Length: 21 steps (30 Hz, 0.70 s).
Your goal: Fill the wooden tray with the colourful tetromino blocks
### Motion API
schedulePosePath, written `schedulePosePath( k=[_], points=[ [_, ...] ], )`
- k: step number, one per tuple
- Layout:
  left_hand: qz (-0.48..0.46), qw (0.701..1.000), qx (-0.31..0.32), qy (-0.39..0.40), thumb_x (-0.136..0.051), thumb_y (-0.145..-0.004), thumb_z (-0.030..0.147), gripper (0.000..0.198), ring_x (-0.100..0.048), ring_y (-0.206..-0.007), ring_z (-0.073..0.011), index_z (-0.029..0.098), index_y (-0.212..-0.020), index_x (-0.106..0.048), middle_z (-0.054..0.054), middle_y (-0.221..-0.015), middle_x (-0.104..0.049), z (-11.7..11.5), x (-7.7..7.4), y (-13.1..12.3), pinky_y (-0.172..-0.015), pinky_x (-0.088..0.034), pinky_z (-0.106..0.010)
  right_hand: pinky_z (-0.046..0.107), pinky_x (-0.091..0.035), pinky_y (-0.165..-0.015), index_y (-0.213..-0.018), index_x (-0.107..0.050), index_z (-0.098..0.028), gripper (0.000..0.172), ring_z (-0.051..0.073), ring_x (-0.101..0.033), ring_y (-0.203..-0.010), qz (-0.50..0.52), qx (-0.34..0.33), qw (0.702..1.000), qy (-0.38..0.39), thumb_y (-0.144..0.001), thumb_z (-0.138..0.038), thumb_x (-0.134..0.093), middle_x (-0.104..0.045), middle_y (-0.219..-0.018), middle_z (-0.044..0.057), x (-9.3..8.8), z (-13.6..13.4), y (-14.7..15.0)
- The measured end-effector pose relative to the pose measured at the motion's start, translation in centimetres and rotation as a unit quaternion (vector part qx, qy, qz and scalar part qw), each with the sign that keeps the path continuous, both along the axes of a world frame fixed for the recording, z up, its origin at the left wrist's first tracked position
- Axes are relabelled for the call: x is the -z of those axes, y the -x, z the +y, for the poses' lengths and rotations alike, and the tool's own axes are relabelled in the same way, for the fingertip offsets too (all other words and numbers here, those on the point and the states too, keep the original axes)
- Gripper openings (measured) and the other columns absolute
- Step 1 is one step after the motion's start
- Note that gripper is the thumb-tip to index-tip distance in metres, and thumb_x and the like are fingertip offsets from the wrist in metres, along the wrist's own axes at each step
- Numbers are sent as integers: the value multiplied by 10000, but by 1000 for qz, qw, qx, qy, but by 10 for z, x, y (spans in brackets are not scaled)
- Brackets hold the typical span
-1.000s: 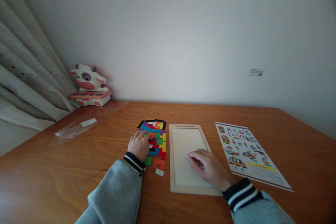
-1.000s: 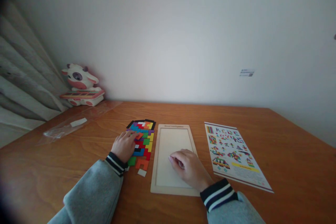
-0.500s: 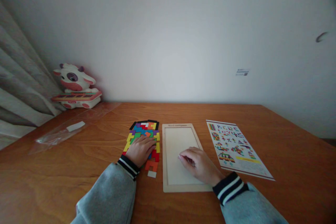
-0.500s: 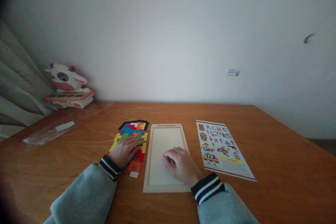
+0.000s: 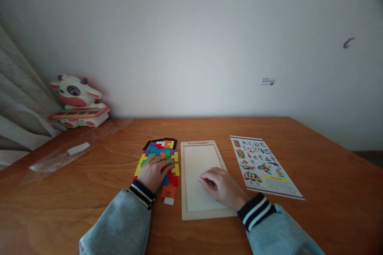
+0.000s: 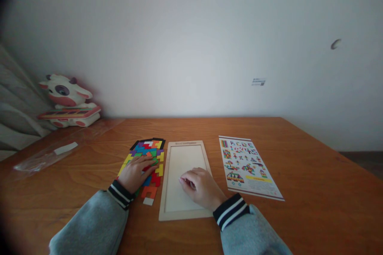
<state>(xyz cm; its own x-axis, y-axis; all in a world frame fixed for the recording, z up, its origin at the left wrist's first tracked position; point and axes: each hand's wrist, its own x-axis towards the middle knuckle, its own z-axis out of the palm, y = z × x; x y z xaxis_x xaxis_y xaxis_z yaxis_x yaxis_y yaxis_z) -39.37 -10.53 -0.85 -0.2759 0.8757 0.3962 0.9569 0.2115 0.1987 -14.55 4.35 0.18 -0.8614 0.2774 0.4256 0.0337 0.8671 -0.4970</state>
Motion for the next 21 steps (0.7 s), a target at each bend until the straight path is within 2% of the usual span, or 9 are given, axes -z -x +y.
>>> schedulePosePath(
  k=[6, 9, 15, 18, 21],
  points=[
    [-93, 995, -42, -18, -617, -862, 332, 316, -661, -978, -247, 231, -1159, -657, -58, -1049, -728, 2, 1, -5, -880, -530, -396, 257, -414, -654, -826, -663, -208, 189, 141, -570, -679, -21, 15, 999, 47, -941, -264, -523, -652, -720, 9, 0, -2, -1],
    [-138, 989, -44, -29, -635, -825, 303, 323, -677, -908, -227, 236, -1141, -643, -42, -1009, -728, 4, 1, -7, -843, -546, -373, 259, -417, -662, -821, -664, -205, 187, 143, -572, -691, -25, 7, 999, 47, -936, -257, -527, -655, -729, 11, -1, -3, -1],
    [-186, 977, -37, -97, -741, -726, 247, 495, -678, -829, -208, 200, -1199, -604, -33, -911, -696, 6, 0, -9, -790, -571, -343, 268, -419, -662, -810, -660, -200, 193, 146, -569, -696, -34, 5, 998, 55, -936, -254, -525, -654, -731, 15, -1, -3, 3],
    [-185, 976, -11, -117, -702, -751, 171, 427, -673, -771, -185, 201, -1169, -623, -29, -879, -674, 7, 1, -11, -732, -580, -313, 280, -423, -677, -793, -654, -200, 190, 149, -570, -700, -38, -2, 998, 49, -932, -247, -532, -650, -722, 13, -1, -3, 4],
    [-170, 976, 22, -138, -648, -809, 151, 276, -668, -753, -174, 194, -1082, -656, -37, -860, -668, 8, -1, -15, -717, -577, -302, 289, -432, -691, -799, -649, -207, 186, 151, -573, -711, -39, -8, 998, 46, -935, -243, -528, -644, -730, 10, -1, -3, 3]
  ],
)
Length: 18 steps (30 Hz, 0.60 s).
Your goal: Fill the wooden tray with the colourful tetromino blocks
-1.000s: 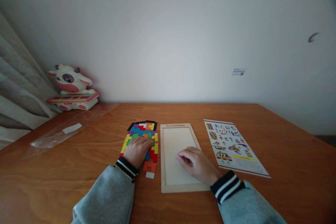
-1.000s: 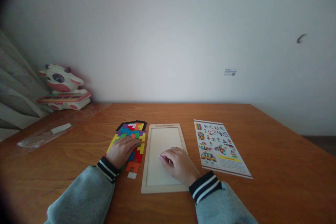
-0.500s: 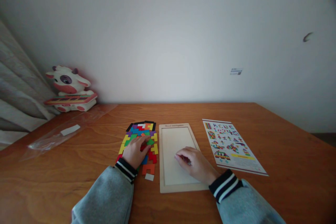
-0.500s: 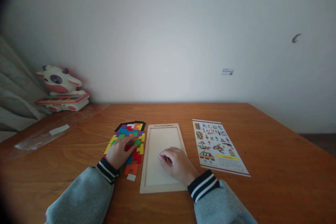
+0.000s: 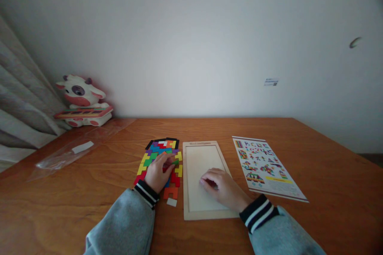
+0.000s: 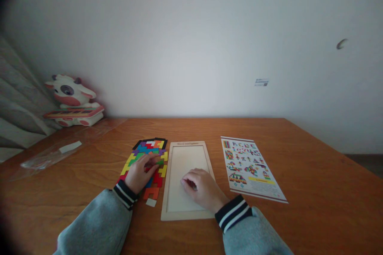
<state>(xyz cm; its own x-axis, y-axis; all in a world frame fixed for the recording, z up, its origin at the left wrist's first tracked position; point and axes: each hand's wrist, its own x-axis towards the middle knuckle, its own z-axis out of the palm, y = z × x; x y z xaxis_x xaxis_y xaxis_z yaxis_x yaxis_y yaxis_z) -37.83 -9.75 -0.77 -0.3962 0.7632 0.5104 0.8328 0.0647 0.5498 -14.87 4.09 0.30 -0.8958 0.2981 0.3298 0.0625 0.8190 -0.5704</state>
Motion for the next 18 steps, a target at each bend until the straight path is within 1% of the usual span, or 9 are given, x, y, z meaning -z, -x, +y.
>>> schedulePosePath(
  k=[1, 3, 5, 7, 9, 12, 14, 16, 18],
  points=[
    [8, 1000, 14, -12, -636, -829, 157, 225, -667, -764, -173, 190, -1050, -663, -42, -863, -670, 0, -1, -3, -725, -574, -299, 287, -439, -686, -836, -651, -211, 165, 149, -573, -711, 2, 0, 1000, 6, -937, -247, -526, -645, -750, 9, 0, 0, 0],
    [21, 998, 56, -35, -614, -862, 162, 169, -666, -798, -167, 188, -1020, -667, -53, -896, -677, 0, -5, -11, -746, -569, -284, 278, -462, -680, -1007, -634, -221, 126, 141, -573, -712, 16, 5, 999, 29, -931, -254, -540, -649, -843, 14, 0, 0, -1],
    [28, 993, 107, -51, -592, -884, 150, 164, -667, -838, -160, 188, -1027, -662, -61, -938, -685, 0, -9, -23, -763, -565, -264, 279, -491, -711, -1199, -548, -230, 291, 137, -582, -749, 44, 11, 998, 44, -910, -250, -577, -642, -984, 33, 1, 0, -2],
    [31, 987, 148, -58, -582, -897, 147, 149, -668, -855, -159, 189, -1017, -660, -62, -932, -692, -1, -12, -37, -769, -561, -254, 291, -506, -769, -1270, -482, -238, 400, 142, -594, -813, 72, 5, 997, 38, -890, -232, -608, -624, -1080, 50, 2, -1, -2],
    [28, 982, 180, -55, -579, -909, 161, 116, -668, -839, -158, 188, -985, -662, -61, -906, -697, -1, -15, -49, -760, -557, -251, 299, -508, -805, -1237, -494, -243, 374, 149, -605, -861, 85, -14, 996, 30, -885, -214, -616, -629, -1088, 48, 4, -2, -1],
    [24, 977, 211, -34, -560, -929, 189, 112, -666, -829, -159, 190, -971, -663, -63, -900, -702, -1, -17, -59, -748, -551, -251, 292, -512, -784, -1105, -549, -236, 217, 153, -625, -839, 74, -24, 996, 38, -897, -204, -600, -660, -974, 30, 7, -5, 1],
    [21, 978, 207, -16, -556, -935, 215, 115, -662, -802, -157, 192, -984, -658, -57, -882, -700, -2, -16, -61, -724, -546, -249, 287, -514, -740, -1023, -559, -226, 122, 155, -631, -783, 64, -11, 997, 47, -905, -220, -588, -667, -884, 22, 9, -6, 2],
    [18, 983, 184, -2, -563, -933, 239, 128, -655, -773, -157, 195, -1021, -644, -47, -856, -693, -2, -15, -59, -705, -540, -254, 283, -510, -697, -974, -553, -221, 72, 155, -629, -733, 67, 8, 997, 45, -908, -237, -578, -667, -833, 19, 10, -6, 2],
    [21, 987, 161, 12, -573, -920, 247, 181, -652, -809, -172, 199, -1089, -621, -50, -881, -689, -2, -14, -58, -738, -541, -279, 288, -507, -687, -949, -554, -221, 38, 157, -629, -715, 78, 36, 996, 30, -913, -230, -560, -669, -824, 21, 10, -4, 3]
  ],
)
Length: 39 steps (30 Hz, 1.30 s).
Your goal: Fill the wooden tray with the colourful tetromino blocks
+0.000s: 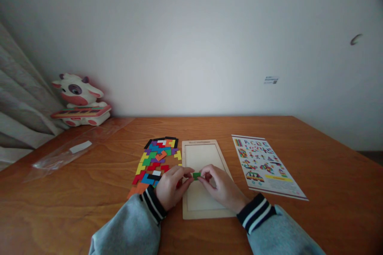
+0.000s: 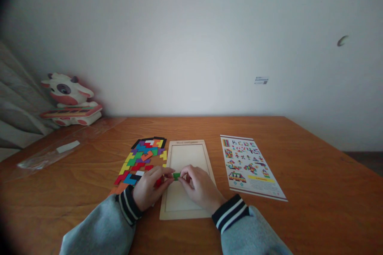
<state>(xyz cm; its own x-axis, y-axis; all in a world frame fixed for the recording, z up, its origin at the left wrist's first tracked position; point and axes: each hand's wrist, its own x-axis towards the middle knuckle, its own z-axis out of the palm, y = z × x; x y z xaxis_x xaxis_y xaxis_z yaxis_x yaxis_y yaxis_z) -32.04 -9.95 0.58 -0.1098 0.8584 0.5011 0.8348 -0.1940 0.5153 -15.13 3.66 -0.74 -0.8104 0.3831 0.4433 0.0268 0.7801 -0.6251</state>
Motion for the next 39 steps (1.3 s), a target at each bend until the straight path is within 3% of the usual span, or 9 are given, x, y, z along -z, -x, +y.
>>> schedulePosePath(
  k=[4, 8, 13, 17, 21, 25, 39],
  points=[
    [27, 999, -21, 24, -572, -882, 214, 207, -627, -957, -222, 196, -1081, -626, -87, -1015, -667, 1, 1, 2, -857, -530, -357, 337, -524, -758, -964, -605, -226, 66, 191, -642, -811, -16, 72, 996, -53, -915, -216, -563, -674, -891, 40, 1, 9, 0],
    [41, 998, -10, 37, -546, -866, 188, 174, -615, -938, -227, 195, -1001, -656, -97, -1024, -651, 1, 2, 1, -846, -526, -370, 466, -477, -955, -1030, -667, -218, 151, 285, -570, -1113, -43, 117, 981, -149, -885, -235, -628, -605, -1216, 117, -1, 14, 0],
    [42, 998, -7, 39, -532, -867, 174, 180, -616, -924, -217, 198, -980, -670, -92, -1013, -654, 0, 3, 1, -839, -523, -367, 432, -503, -905, -1032, -692, -233, 186, 237, -615, -998, -63, 63, 976, -200, -923, -164, -558, -680, -1099, 77, -9, 11, -1],
    [63, 996, -14, 54, -577, -850, 212, 208, -626, -1002, -245, 220, -1030, -681, -95, -1104, -668, 0, 5, 3, -887, -518, -408, 442, -504, -944, -1114, -676, -221, 221, 240, -627, -1052, -75, 30, 978, -190, -927, -209, -558, -696, -1147, 84, -10, 11, -1],
    [77, 995, -13, 68, -581, -851, 229, 268, -623, -1075, -262, 225, -1103, -673, -99, -1186, -660, 0, 6, 4, -938, -511, -439, 491, -421, -1074, -1275, -596, -185, 358, 267, -530, -1264, -99, 46, 979, -173, -948, -317, -529, -596, -1351, 121, -2, 14, -3],
    [76, 995, -14, 58, -564, -842, 204, 294, -628, -1091, -253, 221, -1113, -676, -102, -1196, -663, 0, 7, 4, -968, -512, -428, 542, -337, -1126, -1341, -540, -204, 413, 270, -442, -1354, -125, 46, 976, -169, -974, -376, -465, -525, -1432, 121, 1, 15, -6],
    [66, 997, -15, 45, -575, -816, 177, 250, -628, -1107, -248, 219, -1033, -692, -98, -1169, -678, -1, 8, 6, -993, -502, -440, 529, -385, -1088, -1249, -598, -196, 352, 277, -532, -1235, -99, 42, 978, -178, -927, -327, -546, -600, -1310, 128, -5, 13, -7]
  ],
)
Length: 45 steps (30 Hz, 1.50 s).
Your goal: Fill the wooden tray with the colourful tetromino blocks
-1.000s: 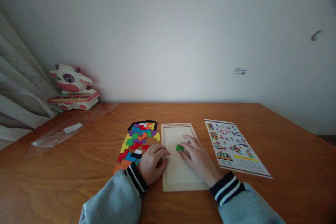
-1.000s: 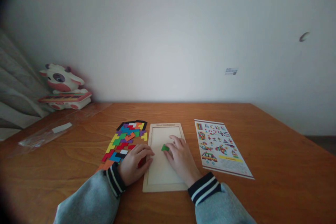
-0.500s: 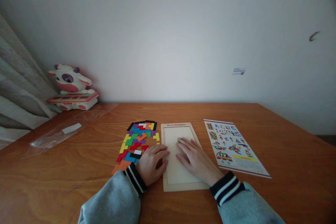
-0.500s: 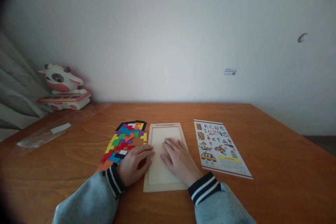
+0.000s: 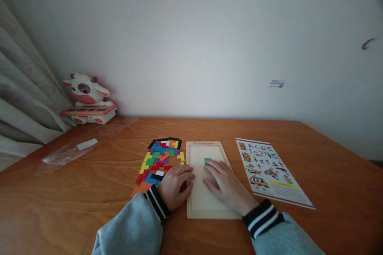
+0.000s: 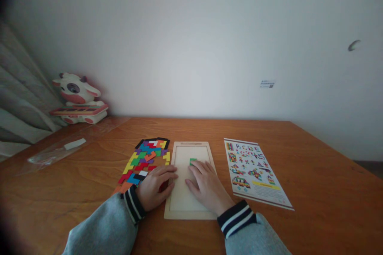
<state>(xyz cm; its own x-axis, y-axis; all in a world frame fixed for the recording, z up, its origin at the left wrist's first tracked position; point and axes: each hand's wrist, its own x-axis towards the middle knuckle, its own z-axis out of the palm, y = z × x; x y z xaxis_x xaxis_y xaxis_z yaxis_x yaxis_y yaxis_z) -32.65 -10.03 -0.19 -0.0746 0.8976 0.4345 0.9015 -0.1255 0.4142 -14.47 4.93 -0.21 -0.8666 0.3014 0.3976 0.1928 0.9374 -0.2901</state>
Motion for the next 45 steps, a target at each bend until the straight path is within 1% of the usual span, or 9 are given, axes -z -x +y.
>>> schedulePosePath(
  k=[4, 8, 13, 17, 21, 26, 33, 40, 45],
  points=[
    [-2, 1000, 1, 4, -579, -829, 195, 253, -617, -1122, -250, 225, -1056, -686, -93, -1181, -672, 0, 2, -2, -1002, -490, -442, 557, -370, -1086, -1203, -620, -212, 308, 279, -553, -1191, 0, 3, 1000, -7, -921, -318, -555, -623, -1265, 119, -2, -1, 0],
    [15, 1000, -4, 10, -571, -856, 225, 243, -613, -1114, -254, 228, -1075, -676, -88, -1212, -657, -1, -1, 3, -974, -493, -437, 543, -338, -1118, -1257, -585, -211, 340, 265, -519, -1256, -13, -4, 1000, 3, -937, -313, -531, -590, -1339, 110, 0, 0, 0],
    [81, 997, -14, 10, -514, -902, 223, 259, -607, -1099, -240, 233, -1110, -668, -76, -1193, -668, -11, -16, 39, -985, -464, -422, 557, -328, -1119, -1217, -606, -199, 306, 262, -546, -1223, -21, 1, 1000, 8, -931, -283, -535, -617, -1296, 109, 1, 2, 0],
    [87, 996, -5, 26, -568, -902, 342, 241, -624, -1058, -241, 232, -1084, -683, -78, -1138, -698, -20, -20, 62, -964, -467, -407, 521, -417, -1036, -1181, -620, -209, 284, 269, -566, -1141, 13, 5, 1000, 3, -904, -242, -567, -624, -1226, 112, -3, 1, -1],
    [111, 993, 31, 37, -642, -861, 464, 267, -636, -1009, -242, 262, -1015, -721, -62, -1059, -727, -20, -18, 61, -944, -465, -408, 458, -457, -979, -1134, -636, -236, 251, 251, -575, -1092, 42, -16, 999, 21, -889, -211, -585, -633, -1156, 88, -4, -1, -1],
    [135, 987, 84, -3, -638, -882, 398, 174, -637, -993, -224, 284, -943, -755, -36, -1003, -743, -21, -12, 60, -917, -477, -387, 412, -470, -953, -1084, -641, -236, 206, 222, -587, -1057, 79, -42, 994, 63, -892, -189, -579, -642, -1095, 71, -2, -2, 0],
    [138, 983, 119, -34, -630, -900, 404, 217, -658, -934, -203, 234, -973, -743, -38, -996, -745, -16, -2, 65, -873, -510, -348, 401, -480, -936, -1071, -644, -235, 209, 211, -596, -1037, 83, -42, 993, 76, -886, -161, -578, -652, -1067, 62, -5, -4, 1],
    [158, 985, 68, -22, -563, -946, 327, 208, -645, -914, -208, 233, -1025, -731, -54, -1016, -718, -16, -5, 56, -827, -527, -347, 496, -391, -1064, -1198, -615, -238, 332, 233, -587, -1154, 59, -13, 997, 45, -884, -145, -564, -662, -1221, 70, 0, 2, 3],
    [159, 986, 42, -8, -583, -932, 303, 191, -631, -918, -220, 225, -1027, -730, -67, -1001, -704, -15, -4, 56, -809, -541, -356, 475, -415, -1032, -1098, -644, -247, 240, 208, -649, -1055, 55, -9, 996, 73, -903, -152, -543, -725, -1099, 38, 0, 2, 3]
  ],
)
